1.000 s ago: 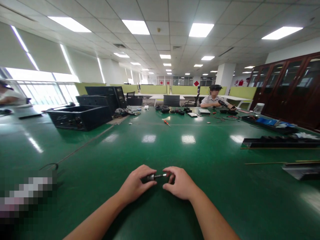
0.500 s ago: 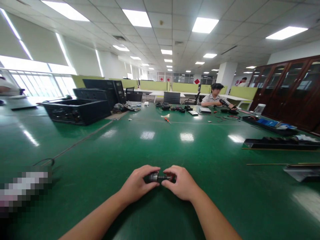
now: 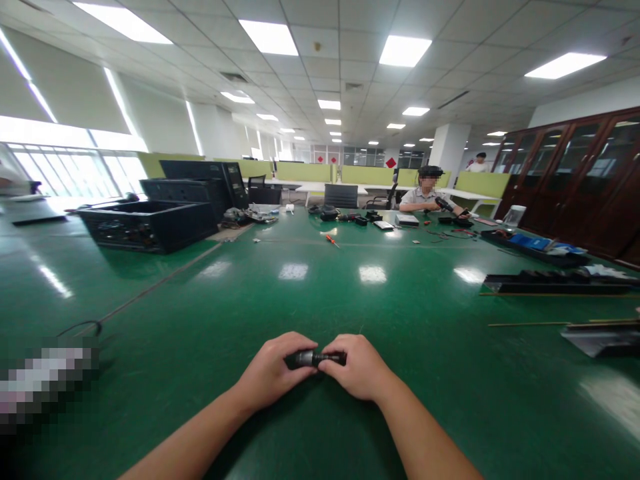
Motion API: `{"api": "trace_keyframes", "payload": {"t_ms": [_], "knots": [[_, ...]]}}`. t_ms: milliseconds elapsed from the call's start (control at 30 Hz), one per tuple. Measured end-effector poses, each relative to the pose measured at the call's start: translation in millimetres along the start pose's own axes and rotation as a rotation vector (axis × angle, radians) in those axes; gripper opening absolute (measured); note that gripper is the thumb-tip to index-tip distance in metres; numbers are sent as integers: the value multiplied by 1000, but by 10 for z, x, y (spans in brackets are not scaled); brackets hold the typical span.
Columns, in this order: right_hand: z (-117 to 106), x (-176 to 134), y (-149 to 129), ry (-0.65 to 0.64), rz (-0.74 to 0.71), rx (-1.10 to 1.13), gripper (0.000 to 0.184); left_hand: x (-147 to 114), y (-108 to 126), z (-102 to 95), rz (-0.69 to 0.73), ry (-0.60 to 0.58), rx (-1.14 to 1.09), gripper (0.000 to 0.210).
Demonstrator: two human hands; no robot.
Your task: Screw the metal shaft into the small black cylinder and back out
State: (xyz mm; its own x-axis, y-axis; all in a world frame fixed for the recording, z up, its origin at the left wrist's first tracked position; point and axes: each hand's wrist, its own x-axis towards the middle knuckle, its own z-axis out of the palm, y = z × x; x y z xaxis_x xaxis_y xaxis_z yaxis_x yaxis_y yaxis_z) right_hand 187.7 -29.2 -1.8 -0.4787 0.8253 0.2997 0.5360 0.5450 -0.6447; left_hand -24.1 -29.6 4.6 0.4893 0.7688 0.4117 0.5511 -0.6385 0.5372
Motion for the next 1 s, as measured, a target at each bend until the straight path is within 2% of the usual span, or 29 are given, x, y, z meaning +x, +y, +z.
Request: {"api": "trace_keyframes", "payload": {"t_ms": [1000], "knots": [[-58,-28,33,34,-12,-23,14,3,-43,-8,-16,24,20,28]]}}
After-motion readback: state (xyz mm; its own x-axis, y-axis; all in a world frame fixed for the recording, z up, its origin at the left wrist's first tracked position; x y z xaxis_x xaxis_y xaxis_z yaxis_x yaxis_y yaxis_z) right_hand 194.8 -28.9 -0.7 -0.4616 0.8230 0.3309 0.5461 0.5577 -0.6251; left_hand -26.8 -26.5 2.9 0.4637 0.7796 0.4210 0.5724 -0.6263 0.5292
